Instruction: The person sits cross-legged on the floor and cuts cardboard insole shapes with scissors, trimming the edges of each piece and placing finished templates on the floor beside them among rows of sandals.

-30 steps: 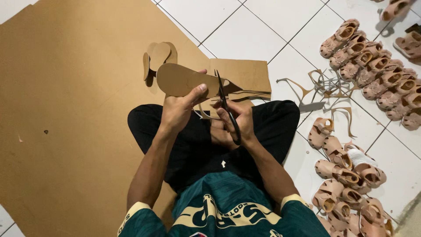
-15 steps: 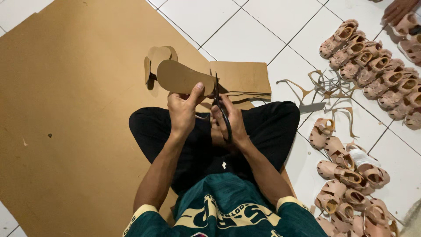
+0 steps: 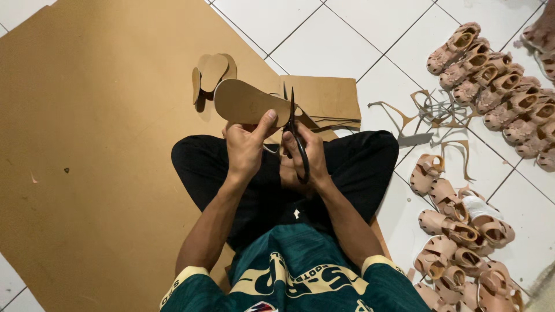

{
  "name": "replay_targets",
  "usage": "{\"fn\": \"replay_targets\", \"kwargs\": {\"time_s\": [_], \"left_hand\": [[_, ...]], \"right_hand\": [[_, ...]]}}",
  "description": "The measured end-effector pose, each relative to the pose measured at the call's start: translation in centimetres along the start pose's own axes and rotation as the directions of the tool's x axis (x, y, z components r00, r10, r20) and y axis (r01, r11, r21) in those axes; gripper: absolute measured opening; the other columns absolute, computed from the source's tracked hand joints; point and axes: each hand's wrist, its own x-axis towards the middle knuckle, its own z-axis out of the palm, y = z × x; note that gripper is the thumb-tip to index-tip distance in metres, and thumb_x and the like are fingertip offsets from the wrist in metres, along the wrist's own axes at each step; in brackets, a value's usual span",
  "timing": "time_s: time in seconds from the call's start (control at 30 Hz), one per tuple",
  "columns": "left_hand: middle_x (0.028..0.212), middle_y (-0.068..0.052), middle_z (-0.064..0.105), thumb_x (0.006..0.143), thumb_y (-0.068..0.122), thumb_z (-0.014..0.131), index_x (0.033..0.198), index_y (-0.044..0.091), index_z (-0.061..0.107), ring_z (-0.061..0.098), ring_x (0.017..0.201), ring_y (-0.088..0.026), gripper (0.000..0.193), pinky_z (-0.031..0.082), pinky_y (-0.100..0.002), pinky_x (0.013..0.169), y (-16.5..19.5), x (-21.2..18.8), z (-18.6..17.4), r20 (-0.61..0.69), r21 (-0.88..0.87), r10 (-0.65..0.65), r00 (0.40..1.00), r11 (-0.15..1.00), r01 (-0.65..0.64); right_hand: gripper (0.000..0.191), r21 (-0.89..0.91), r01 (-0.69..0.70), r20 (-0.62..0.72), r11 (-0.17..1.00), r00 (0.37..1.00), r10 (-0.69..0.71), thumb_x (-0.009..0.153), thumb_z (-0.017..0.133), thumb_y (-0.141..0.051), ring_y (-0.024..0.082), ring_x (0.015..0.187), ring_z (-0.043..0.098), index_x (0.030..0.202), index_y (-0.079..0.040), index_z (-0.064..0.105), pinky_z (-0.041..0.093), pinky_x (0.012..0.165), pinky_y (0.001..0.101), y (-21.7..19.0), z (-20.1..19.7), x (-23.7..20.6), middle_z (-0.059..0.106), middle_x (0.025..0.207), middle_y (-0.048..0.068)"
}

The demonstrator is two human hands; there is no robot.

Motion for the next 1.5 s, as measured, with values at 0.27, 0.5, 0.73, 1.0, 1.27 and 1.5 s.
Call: {"fn": "replay_targets", "kwargs": {"time_s": [0.27,0.5,0.73,1.0,1.27,1.5], "left_hand": [[0.097,-0.015,0.076,0.098,0.010,0.071,0.105,-0.009,0.071,0.077,0.088,-0.021,0.020,0.068,-0.034,0.086,0.4,0.1,-0.8,0.079,-0.015,-0.072,0.994,0.997,0.073],[0.099,-0.013,0.076,0.097,0.011,0.073,0.106,-0.007,0.072,0.075,0.090,-0.017,0.020,0.065,-0.031,0.084,0.8,0.7,-1.5,0.121,0.026,-0.087,0.989,0.996,0.084],[0.098,-0.012,0.076,0.095,0.012,0.074,0.108,-0.006,0.071,0.077,0.089,-0.018,0.023,0.067,-0.031,0.083,1.7,1.1,-1.9,0.185,0.038,-0.111,0.976,0.994,0.106],[0.095,-0.012,0.077,0.095,0.013,0.075,0.105,-0.007,0.072,0.077,0.087,-0.017,0.022,0.067,-0.032,0.082,2.7,1.9,-2.7,0.254,0.170,-0.128,0.959,0.982,0.086],[0.089,-0.006,0.072,0.098,0.014,0.075,0.101,-0.005,0.069,0.068,0.081,-0.010,0.020,0.060,-0.027,0.074,3.0,2.6,-3.4,0.334,0.166,-0.118,0.935,0.984,0.064],[0.093,-0.009,0.076,0.095,0.014,0.075,0.106,-0.006,0.071,0.074,0.084,-0.013,0.023,0.065,-0.028,0.076,3.6,3.0,-3.4,0.330,0.209,-0.162,0.930,0.973,0.095]], "right_hand": [[0.061,0.055,-0.021,-0.009,0.998,1.000,0.022,0.098,0.060,-0.061,0.006,0.056,0.055,0.108,-0.001,0.070,0.045,0.052,0.0229,-0.6,-0.2,-0.5,0.058,0.066,-0.002],[0.060,0.074,-0.026,-0.002,0.997,1.000,0.026,0.098,0.062,-0.060,0.003,0.055,0.052,0.110,-0.002,0.072,0.038,0.050,0.0217,-1.4,-0.5,-0.9,0.057,0.065,-0.005],[0.060,0.041,-0.011,0.016,0.999,1.000,0.010,0.097,0.063,-0.060,0.003,0.053,0.050,0.109,-0.002,0.073,0.036,0.048,0.0214,-0.9,-0.8,-1.0,0.054,0.060,-0.006],[0.056,-0.017,0.014,0.044,1.000,0.999,-0.013,0.096,0.064,-0.058,0.003,0.051,0.052,0.106,-0.003,0.074,0.038,0.048,0.0212,-0.6,-1.3,-1.1,0.055,0.059,-0.006],[0.048,-0.021,-0.009,0.054,1.000,0.999,0.011,0.097,0.069,-0.049,0.004,0.052,0.049,0.105,-0.001,0.073,0.035,0.048,0.0232,-0.7,-1.7,-1.4,0.054,0.059,-0.004],[0.046,-0.061,0.141,0.040,0.988,0.990,-0.139,0.100,0.071,-0.047,0.003,0.065,0.060,0.104,0.000,0.074,0.044,0.057,0.0213,-0.6,-2.0,-1.5,0.067,0.072,-0.002]]}}
